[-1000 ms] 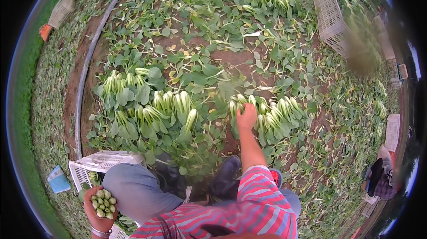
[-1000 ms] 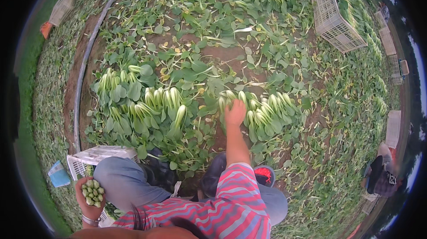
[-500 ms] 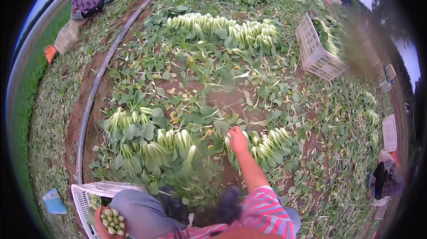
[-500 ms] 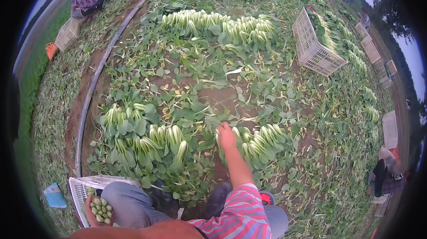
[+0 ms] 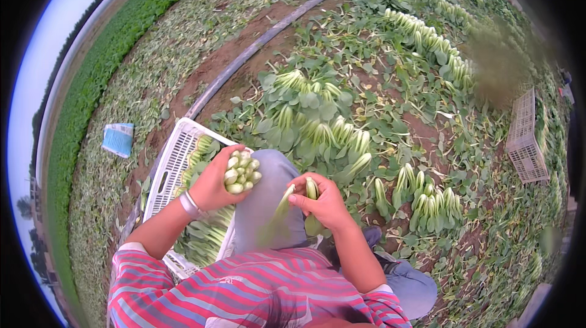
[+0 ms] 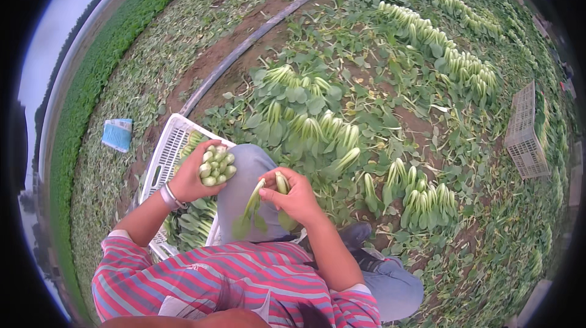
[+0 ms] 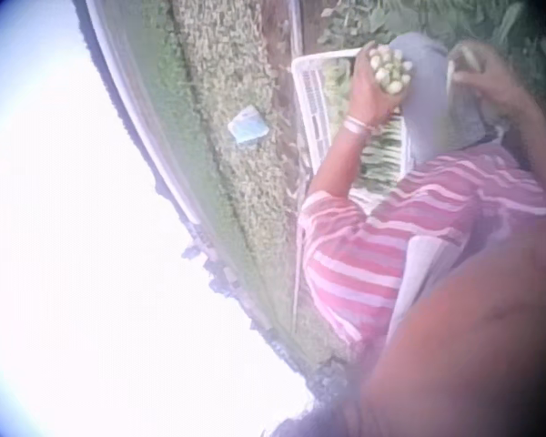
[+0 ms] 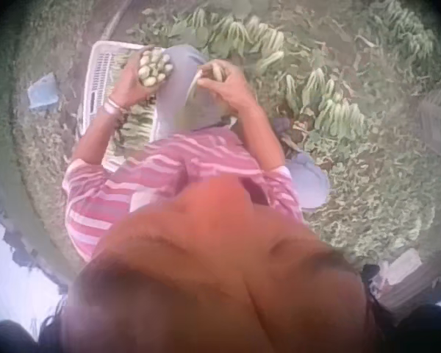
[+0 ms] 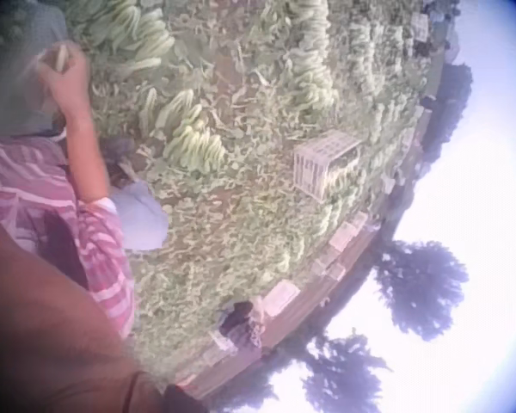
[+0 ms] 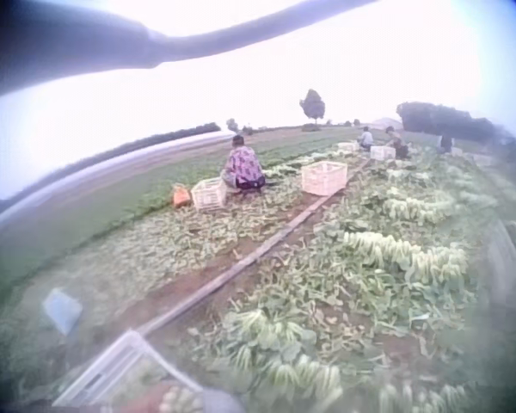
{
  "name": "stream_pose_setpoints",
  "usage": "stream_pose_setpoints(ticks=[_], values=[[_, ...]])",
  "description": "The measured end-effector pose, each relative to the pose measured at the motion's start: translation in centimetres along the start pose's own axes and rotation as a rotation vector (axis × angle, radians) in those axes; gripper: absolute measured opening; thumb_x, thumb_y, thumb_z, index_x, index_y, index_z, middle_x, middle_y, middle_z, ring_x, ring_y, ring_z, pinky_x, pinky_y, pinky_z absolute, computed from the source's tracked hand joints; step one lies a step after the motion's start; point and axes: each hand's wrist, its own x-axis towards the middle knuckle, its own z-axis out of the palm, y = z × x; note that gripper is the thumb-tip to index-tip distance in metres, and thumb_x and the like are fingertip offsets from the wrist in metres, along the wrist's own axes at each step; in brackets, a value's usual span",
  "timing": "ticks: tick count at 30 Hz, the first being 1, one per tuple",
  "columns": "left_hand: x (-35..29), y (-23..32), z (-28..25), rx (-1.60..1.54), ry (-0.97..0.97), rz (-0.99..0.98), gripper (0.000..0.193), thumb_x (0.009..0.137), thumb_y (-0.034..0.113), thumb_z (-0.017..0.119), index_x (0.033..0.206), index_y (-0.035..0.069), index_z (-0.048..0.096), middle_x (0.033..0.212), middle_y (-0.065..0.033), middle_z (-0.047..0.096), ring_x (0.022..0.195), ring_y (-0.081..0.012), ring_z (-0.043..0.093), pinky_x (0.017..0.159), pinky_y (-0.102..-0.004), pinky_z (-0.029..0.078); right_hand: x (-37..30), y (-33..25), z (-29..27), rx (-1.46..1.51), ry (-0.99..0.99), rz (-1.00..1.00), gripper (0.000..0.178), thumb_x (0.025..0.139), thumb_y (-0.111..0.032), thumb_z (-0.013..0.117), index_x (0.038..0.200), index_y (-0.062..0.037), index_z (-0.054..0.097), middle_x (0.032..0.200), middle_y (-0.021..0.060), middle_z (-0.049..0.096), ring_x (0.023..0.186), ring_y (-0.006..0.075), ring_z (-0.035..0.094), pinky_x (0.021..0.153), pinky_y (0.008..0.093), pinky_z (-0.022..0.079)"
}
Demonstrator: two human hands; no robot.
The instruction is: The person sits on the ground in a field and sorts small green vegetables by hand. They pick up bunches from the ground, separate them, and place them into a white plastic basket.
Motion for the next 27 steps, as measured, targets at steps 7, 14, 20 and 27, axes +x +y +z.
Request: stream_pose_setpoints(ticks=[7,14,20,27], values=[[-4.4,-0.6,-3.7,-0.031,-0.193,0.008,0.097,0.073,0.016,0.090,0.153,0.005,0.036,0.137,-0.0164,0.061,0.128,-0.0289,0.062,0.111,-0.0392,0.048,-0.3,5.7,11.6,-0.167,0.215,-0.266,0.016,0.091,-0.002,0.080,0.101,-0.0022,0.067,0.098,0.0038,0.074,0.084,0.0080,0.067,0.072,0.0261,0.056],[-3.4,0.4,-3.4,-0.048,-0.231,0.038,0.098,0.068,0.019,0.091,0.149,0.003,0.039,0.131,-0.0179,0.064,0.122,-0.0301,0.064,0.107,-0.0398,0.050,0.2,6.9,13.4,-0.222,0.413,-0.443,0.014,0.088,-0.001,0.079,0.093,-0.0033,0.066,0.089,0.0015,0.069,0.077,0.0089,0.061,0.069,0.0293,0.050],[-3.6,0.6,-0.8,0.068,0.033,0.069,0.084,0.068,0.019,0.090,0.139,0.004,0.048,0.121,-0.0177,0.070,0.112,-0.0345,0.070,0.098,-0.0422,0.055,-1.1,5.7,11.3,0.024,0.312,-0.356,0.016,0.095,-0.008,0.067,0.110,-0.0043,0.066,0.093,0.0006,0.060,0.082,0.0104,0.059,0.070,0.0320,0.050],[-2.8,-0.2,-2.5,0.042,-0.162,0.048,0.087,0.072,0.013,0.089,0.145,0.005,0.043,0.126,-0.0143,0.067,0.117,-0.0264,0.067,0.104,-0.0385,0.053,-2.7,6.2,12.3,0.160,0.249,-0.268,0.026,0.102,-0.006,0.066,0.128,-0.0009,0.062,0.104,0.0019,0.062,0.092,0.0079,0.059,0.081,0.0273,0.054]])
